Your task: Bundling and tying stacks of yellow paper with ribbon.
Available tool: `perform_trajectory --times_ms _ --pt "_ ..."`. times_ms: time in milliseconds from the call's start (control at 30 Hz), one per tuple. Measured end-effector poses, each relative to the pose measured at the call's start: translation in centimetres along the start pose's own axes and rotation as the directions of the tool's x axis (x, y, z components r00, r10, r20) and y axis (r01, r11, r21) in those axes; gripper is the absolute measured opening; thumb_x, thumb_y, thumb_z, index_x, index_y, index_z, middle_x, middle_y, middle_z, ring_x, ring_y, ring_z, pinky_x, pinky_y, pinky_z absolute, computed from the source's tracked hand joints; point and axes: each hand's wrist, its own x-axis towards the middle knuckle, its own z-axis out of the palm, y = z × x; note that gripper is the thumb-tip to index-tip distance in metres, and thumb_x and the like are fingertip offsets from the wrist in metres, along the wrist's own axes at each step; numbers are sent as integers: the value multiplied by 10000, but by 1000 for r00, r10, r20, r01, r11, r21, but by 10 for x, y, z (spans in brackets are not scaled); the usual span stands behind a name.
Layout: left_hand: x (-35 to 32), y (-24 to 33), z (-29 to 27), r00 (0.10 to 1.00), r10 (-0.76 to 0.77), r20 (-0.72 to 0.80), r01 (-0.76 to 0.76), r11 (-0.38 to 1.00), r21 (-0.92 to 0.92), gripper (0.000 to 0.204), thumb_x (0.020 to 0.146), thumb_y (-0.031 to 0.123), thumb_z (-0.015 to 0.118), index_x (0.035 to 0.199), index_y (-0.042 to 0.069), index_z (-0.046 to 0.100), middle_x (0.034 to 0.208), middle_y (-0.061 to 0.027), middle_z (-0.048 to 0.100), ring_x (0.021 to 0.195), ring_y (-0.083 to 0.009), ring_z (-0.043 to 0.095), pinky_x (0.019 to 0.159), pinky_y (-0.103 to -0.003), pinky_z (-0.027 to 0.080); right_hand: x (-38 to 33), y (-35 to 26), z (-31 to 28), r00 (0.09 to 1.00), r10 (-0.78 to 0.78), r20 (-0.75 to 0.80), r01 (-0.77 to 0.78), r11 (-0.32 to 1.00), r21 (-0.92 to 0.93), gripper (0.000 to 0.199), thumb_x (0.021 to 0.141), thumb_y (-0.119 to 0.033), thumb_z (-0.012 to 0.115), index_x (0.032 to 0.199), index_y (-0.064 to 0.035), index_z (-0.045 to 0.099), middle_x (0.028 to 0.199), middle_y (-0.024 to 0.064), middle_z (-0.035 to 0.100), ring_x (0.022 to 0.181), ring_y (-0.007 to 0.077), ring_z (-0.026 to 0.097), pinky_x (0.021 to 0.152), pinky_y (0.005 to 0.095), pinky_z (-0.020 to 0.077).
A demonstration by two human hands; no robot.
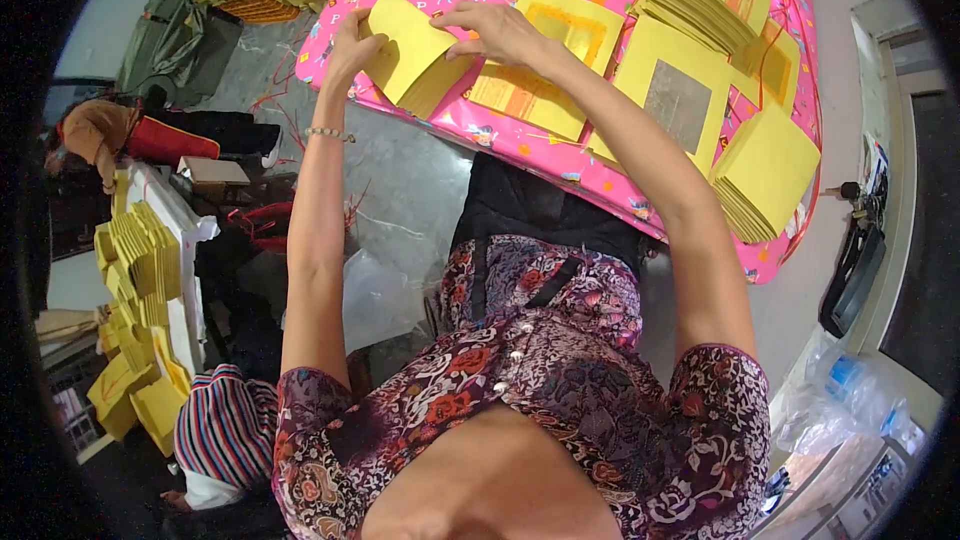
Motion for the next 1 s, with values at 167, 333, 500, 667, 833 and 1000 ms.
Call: perform_trajectory --times_ms 167,333,500,667,833,1000 --pt "-3 7 3 1000 -2 -26 4 997 78 639 602 249 688 1168 -14 555 1071 -196 625 996 -308 610 868 -379 477 -9 -4 -1 999 38 -35 -37 999 21 549 760 -347 709 1242 -144 543 1100 83 586 947 275 600 812 372 486" --pt "-2 -7 -5 1000 10 -27 -11 999 -35 686 605 243 681 1221 -13 520 1101 -209 619 1018 -309 608 878 -378 473 -41 -15 -24 994 102 -34 -107 975 -194 540 750 -397 705 1177 -100 562 1043 111 586 935 303 597 784 404 488" --pt "2 -9 -15 999 -14 -47 9 994 -106 710 616 223 675 1267 4 495 1127 -206 613 1048 -295 599 897 -366 466 -101 -43 -36 918 352 183 -251 873 -418 474 696 -411 735 984 -61 596 904 128 587 884 344 601 711 449 495" --pt "-19 12 -30 889 307 -339 -254 948 191 613 652 210 657 1239 89 530 1046 -189 618 990 -297 597 883 -366 464 -131 -55 -17 960 272 67 -211 859 -466 465 652 -358 767 922 -23 588 892 133 584 844 313 615 674 434 502" --pt "-90 103 -14 842 384 -378 -445 891 -86 363 756 74 570 1117 67 604 1026 -118 614 959 -229 592 844 -343 473 -140 -51 -21 949 310 53 -250 846 -471 383 688 -321 740 898 -37 592 824 127 595 774 317 628 638 433 507" --pt "-153 112 43 873 485 -44 -486 864 -126 339 779 82 630 1116 54 602 1094 -119 598 1043 -255 568 887 -349 456 -132 -51 -29 938 340 60 -311 909 -278 247 773 -257 638 717 -17 646 658 180 613 660 348 625 608 442 495"
